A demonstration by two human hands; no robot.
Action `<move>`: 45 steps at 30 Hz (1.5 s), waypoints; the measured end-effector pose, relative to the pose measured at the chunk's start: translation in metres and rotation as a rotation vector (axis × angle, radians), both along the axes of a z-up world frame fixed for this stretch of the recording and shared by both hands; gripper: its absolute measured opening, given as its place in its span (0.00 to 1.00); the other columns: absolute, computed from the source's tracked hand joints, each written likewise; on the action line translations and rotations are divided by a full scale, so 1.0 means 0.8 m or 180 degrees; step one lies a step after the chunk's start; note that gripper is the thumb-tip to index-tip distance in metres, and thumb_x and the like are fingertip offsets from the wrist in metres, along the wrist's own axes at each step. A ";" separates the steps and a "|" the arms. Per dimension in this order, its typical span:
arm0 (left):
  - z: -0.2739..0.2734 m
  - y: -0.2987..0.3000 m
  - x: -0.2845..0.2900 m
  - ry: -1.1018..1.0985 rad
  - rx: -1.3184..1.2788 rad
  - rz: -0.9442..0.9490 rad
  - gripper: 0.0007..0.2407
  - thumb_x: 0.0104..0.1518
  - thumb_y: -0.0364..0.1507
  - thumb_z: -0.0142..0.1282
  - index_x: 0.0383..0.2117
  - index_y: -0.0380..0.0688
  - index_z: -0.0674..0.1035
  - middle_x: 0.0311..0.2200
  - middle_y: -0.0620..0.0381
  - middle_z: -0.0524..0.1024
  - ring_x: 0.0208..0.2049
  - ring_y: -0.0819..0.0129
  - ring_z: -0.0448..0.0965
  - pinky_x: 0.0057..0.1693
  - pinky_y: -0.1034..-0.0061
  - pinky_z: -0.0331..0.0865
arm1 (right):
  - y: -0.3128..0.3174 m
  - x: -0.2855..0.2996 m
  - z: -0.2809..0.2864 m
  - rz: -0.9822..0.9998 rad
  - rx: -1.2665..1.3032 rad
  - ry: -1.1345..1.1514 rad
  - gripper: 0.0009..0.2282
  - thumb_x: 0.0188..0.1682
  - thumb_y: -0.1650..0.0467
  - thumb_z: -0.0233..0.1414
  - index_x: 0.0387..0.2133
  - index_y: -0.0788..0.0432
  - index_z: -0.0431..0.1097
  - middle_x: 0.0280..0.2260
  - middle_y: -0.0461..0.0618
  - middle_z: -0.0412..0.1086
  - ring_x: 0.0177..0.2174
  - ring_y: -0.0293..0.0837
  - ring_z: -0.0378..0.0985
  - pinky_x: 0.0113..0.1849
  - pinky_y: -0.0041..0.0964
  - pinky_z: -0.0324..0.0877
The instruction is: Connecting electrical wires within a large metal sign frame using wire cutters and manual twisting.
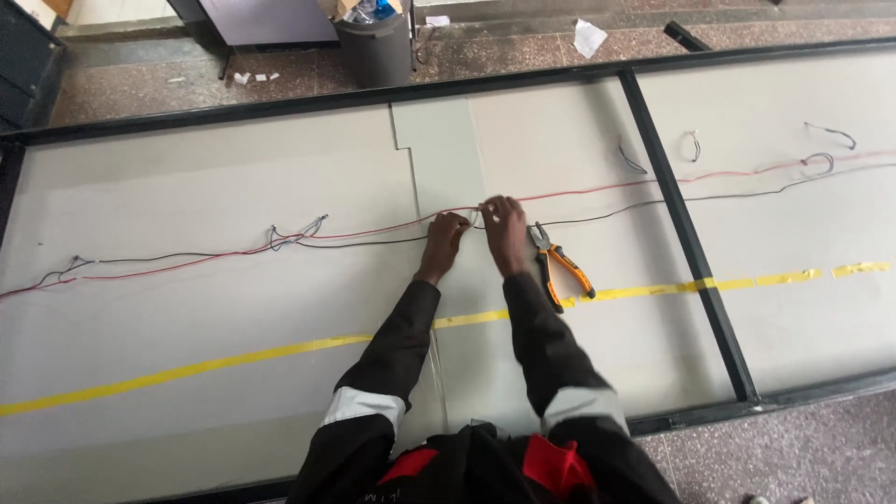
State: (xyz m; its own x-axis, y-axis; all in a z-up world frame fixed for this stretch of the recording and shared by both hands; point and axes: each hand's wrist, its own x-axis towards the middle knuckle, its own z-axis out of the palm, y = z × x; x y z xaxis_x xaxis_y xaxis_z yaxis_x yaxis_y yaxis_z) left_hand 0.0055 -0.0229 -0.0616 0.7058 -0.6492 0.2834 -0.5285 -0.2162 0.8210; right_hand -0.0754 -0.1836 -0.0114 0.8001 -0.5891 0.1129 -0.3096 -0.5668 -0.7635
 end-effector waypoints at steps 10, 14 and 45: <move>-0.016 -0.003 0.006 -0.0153 0.0078 -0.0082 0.20 0.83 0.48 0.41 0.53 0.48 0.82 0.48 0.50 0.82 0.54 0.48 0.80 0.64 0.49 0.68 | 0.060 -0.032 -0.058 -0.0346 -0.0652 0.0087 0.10 0.60 0.59 0.62 0.44 0.48 0.86 0.31 0.52 0.77 0.32 0.59 0.84 0.36 0.56 0.78; -0.016 -0.001 0.005 -0.0300 0.0097 0.0057 0.14 0.79 0.43 0.51 0.50 0.51 0.84 0.45 0.53 0.84 0.50 0.48 0.83 0.61 0.50 0.71 | 0.073 -0.036 -0.032 -0.0273 -0.0928 -0.0280 0.05 0.60 0.65 0.61 0.35 0.48 0.81 0.30 0.47 0.71 0.34 0.56 0.83 0.35 0.54 0.77; -0.015 0.001 0.004 -0.0667 0.0425 0.0002 0.17 0.82 0.43 0.43 0.50 0.45 0.81 0.44 0.49 0.80 0.50 0.48 0.82 0.58 0.51 0.71 | 0.059 -0.044 -0.068 -0.0096 -0.1458 -0.1012 0.11 0.55 0.58 0.68 0.34 0.52 0.85 0.33 0.44 0.68 0.37 0.50 0.75 0.43 0.47 0.70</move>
